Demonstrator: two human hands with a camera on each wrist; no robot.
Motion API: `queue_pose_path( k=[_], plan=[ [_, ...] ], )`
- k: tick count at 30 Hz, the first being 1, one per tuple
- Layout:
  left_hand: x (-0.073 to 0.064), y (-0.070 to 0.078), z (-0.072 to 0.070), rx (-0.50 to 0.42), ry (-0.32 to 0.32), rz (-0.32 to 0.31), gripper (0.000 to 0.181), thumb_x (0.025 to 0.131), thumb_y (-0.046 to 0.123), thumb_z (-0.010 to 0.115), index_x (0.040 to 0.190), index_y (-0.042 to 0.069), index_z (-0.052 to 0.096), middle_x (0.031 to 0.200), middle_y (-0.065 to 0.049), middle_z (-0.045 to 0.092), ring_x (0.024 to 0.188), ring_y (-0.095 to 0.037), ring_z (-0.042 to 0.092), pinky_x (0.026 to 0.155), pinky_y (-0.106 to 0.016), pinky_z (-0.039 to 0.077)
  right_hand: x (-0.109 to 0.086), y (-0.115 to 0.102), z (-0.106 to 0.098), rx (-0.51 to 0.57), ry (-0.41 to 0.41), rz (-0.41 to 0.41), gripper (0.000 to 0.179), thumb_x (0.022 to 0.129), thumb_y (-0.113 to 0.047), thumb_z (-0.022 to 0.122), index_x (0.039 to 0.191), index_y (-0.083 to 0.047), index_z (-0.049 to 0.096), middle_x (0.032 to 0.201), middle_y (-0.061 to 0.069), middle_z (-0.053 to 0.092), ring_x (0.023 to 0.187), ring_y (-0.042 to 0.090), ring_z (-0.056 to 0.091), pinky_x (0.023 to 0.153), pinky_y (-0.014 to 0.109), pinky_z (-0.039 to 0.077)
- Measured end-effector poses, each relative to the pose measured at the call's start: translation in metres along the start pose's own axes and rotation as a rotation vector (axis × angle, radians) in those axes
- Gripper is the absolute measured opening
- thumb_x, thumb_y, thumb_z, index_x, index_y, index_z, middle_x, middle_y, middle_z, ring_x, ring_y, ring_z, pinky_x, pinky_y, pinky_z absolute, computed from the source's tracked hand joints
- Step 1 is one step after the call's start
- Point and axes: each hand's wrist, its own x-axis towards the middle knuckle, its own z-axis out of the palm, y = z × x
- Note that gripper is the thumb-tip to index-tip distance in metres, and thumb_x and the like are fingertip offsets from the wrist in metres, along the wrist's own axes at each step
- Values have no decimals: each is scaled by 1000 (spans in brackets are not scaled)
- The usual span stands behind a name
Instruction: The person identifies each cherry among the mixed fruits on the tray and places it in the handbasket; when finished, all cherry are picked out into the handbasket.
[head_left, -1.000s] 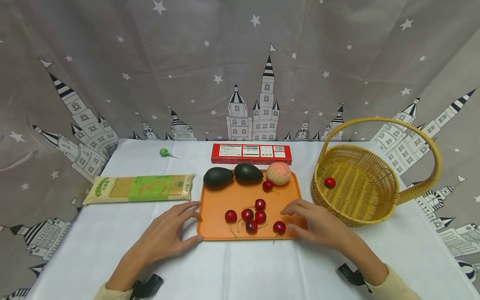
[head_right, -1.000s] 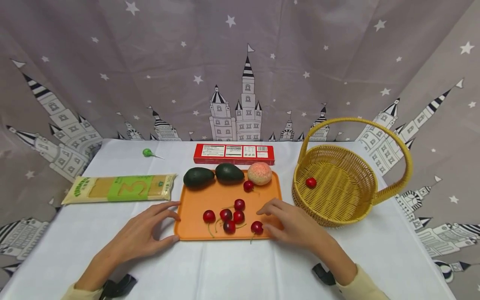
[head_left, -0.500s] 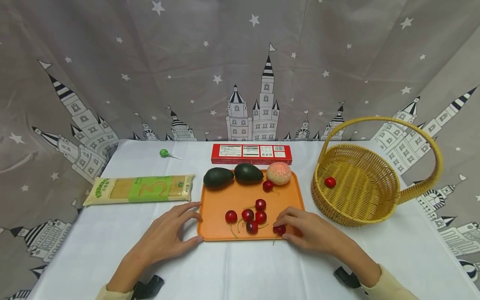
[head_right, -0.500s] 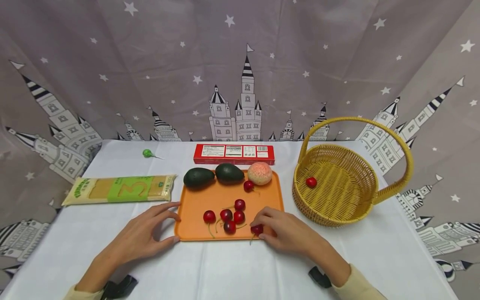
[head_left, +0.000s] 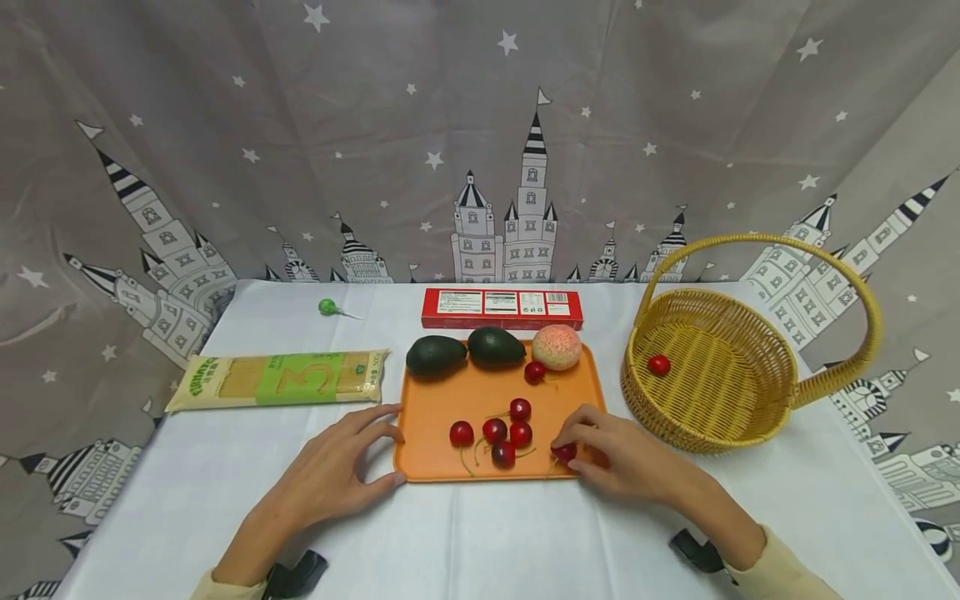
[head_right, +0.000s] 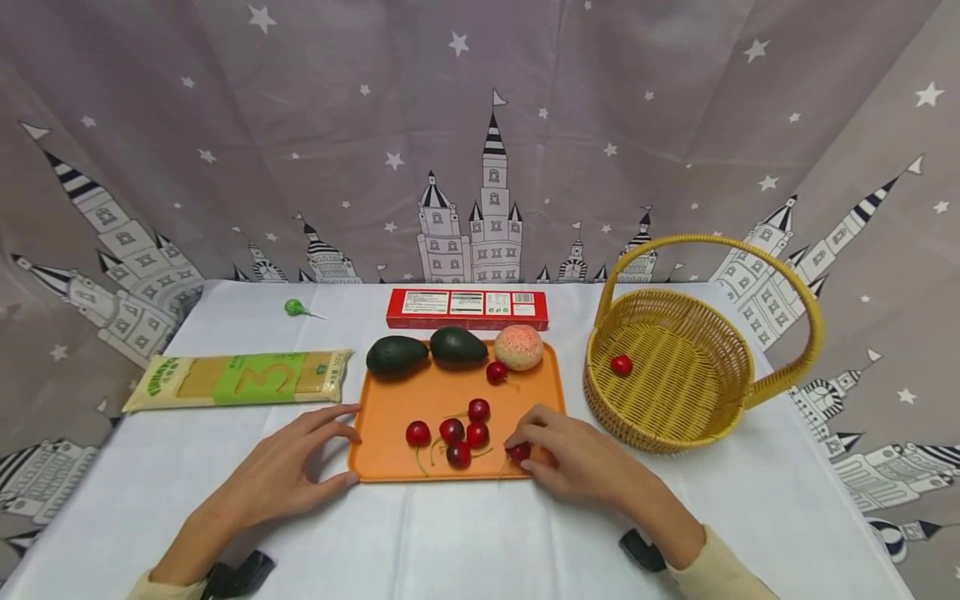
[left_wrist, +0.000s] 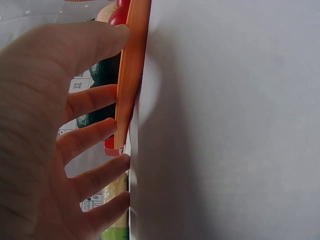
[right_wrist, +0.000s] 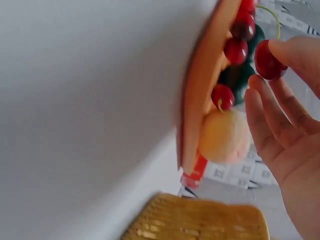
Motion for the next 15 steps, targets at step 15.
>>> queue_pose_path(
  k=[15],
  plan=[
    [0, 0, 0, 3, 3, 5, 39, 85, 50, 88, 115, 35, 70, 159, 0, 57, 143, -34, 56, 113, -62, 51, -17, 19, -49, -73, 316, -41, 44, 81, 6, 89, 117, -15, 76, 119, -3, 67, 104, 12, 65, 81, 26, 63]
  ],
)
